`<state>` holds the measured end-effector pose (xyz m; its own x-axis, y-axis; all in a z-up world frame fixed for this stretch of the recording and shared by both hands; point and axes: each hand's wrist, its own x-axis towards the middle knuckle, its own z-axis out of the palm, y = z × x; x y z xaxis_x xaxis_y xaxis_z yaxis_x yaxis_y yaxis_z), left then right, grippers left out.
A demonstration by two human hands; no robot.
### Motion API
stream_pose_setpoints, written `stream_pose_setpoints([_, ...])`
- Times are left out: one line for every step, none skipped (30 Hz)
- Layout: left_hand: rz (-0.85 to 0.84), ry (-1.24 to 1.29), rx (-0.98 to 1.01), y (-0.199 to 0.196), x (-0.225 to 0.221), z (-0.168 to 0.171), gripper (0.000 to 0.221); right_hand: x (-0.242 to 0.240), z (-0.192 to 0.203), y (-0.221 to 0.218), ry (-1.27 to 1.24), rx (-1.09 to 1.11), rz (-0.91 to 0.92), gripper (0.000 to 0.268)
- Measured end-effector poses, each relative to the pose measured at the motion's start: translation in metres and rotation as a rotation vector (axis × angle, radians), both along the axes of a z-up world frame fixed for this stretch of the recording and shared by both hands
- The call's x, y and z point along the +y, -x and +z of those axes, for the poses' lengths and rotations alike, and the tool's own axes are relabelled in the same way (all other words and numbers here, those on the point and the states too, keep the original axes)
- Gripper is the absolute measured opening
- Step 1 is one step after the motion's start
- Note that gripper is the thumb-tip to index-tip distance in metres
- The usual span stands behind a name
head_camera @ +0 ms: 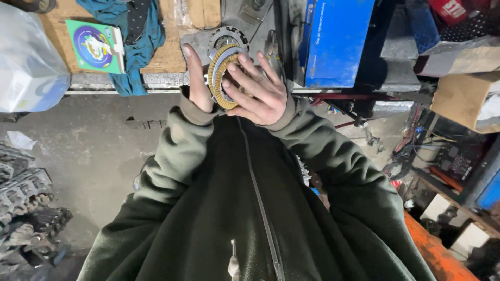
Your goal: The person is inspecting and stacking automotive clutch friction plates.
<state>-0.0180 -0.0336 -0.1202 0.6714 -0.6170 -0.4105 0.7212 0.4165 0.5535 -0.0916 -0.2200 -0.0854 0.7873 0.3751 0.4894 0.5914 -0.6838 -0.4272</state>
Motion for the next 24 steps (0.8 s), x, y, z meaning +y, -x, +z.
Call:
stream_pose_setpoints([0.018,-0.015,-0.011,0.000,0.002,-0.004,0.112,0.003,0.000,-0.001,-0.017,0.004,0.021,0.059])
stream_pose_setpoints([0.023,-0.025,-0.014,0.001,0.002,-0.008,0.113,0.006,0.000,0.001,-0.029,0.014,0.028,0.053])
stream_pose_setpoints([0.022,-0.028,-0.013,-0.001,0.002,0.005,0.113,0.009,0.000,0.004,-0.031,0.015,0.027,0.053])
stream_pose_setpoints([-0.043,0.061,-0.046,-0.002,-0.002,0.018,0.117,0.008,0.001,0.008,-0.045,0.011,0.018,0.046])
stream_pose_setpoints([-0.106,0.150,-0.080,-0.003,-0.006,0.031,0.121,0.007,0.002,0.012,-0.058,0.007,0.008,0.039])
stream_pose_setpoints([-0.102,0.149,-0.086,-0.002,-0.009,0.027,0.121,0.008,0.011,0.014,-0.058,0.002,0.013,0.039])
stream_pose_setpoints([-0.035,0.124,-0.123,-0.001,-0.012,0.023,0.116,0.009,0.020,0.016,-0.160,0.042,-0.030,0.032])
stream_pose_setpoints([0.032,0.096,-0.154,0.002,-0.014,0.020,0.112,0.011,0.029,0.021,-0.264,0.089,-0.073,0.026])
stream_pose_setpoints([0.036,0.093,-0.153,0.004,-0.012,0.018,0.112,0.012,0.038,0.025,-0.266,0.090,-0.069,0.026])
stream_pose_setpoints([0.041,0.097,-0.091,0.005,-0.010,0.016,0.111,0.012,0.047,0.029,-0.398,0.196,-0.207,0.021])
stream_pose_setpoints([0.046,0.102,-0.030,0.007,-0.008,0.014,0.111,0.011,0.056,0.034,-0.529,0.302,-0.346,0.017])
stream_pose_setpoints([0.045,0.102,-0.032,0.006,-0.009,0.017,0.111,0.012,0.051,0.027,-0.529,0.300,-0.346,0.017])
stream_pose_setpoints([0.006,0.092,-0.056,0.006,-0.010,0.020,0.111,0.012,0.046,0.020,-0.650,0.400,-0.450,0.015])
stream_pose_setpoints([-0.039,0.085,-0.075,0.007,-0.012,0.023,0.112,0.011,0.042,0.016,-0.768,0.502,-0.561,0.015])
stream_pose_setpoints([-0.045,0.089,-0.074,0.011,-0.012,0.018,0.112,0.010,0.041,0.008,-0.766,0.500,-0.569,0.015])
stream_pose_setpoints([-0.019,0.070,-0.050,0.015,-0.013,0.012,0.108,0.009,0.040,0.001,-0.666,0.458,-0.602,0.016])
stream_pose_setpoints([0.007,0.050,-0.026,0.019,-0.013,0.007,0.104,0.008,0.039,-0.007,-0.565,0.417,-0.633,0.018])
stream_pose_setpoints([0.014,0.049,-0.027,0.022,-0.012,-0.002,0.104,0.006,0.039,-0.006,-0.565,0.418,-0.627,0.018])
stream_pose_setpoints([0.009,-0.001,-0.060,0.025,-0.010,-0.010,0.104,0.004,0.039,-0.006,-0.417,0.375,-0.613,0.023])
stream_pose_setpoints([0.005,-0.053,-0.093,0.028,-0.006,-0.019,0.104,0.004,0.038,-0.006,-0.272,0.332,-0.597,0.029])
stream_pose_setpoints([0.011,-0.057,-0.094,0.028,-0.006,-0.016,0.104,0.005,0.041,-0.007,-0.274,0.332,-0.590,0.029])
stream_pose_setpoints([0.048,0.017,-0.028,0.028,-0.007,-0.013,0.099,0.004,0.045,-0.007,-0.261,0.335,-0.480,0.048])
stream_pose_setpoints([0.085,0.091,0.037,0.029,-0.008,-0.011,0.094,0.003,0.048,-0.008,-0.248,0.336,-0.370,0.067])
stream_pose_setpoints([0.095,0.087,0.036,0.026,-0.008,0.000,0.094,-0.002,0.042,-0.003,-0.251,0.337,-0.360,0.067])
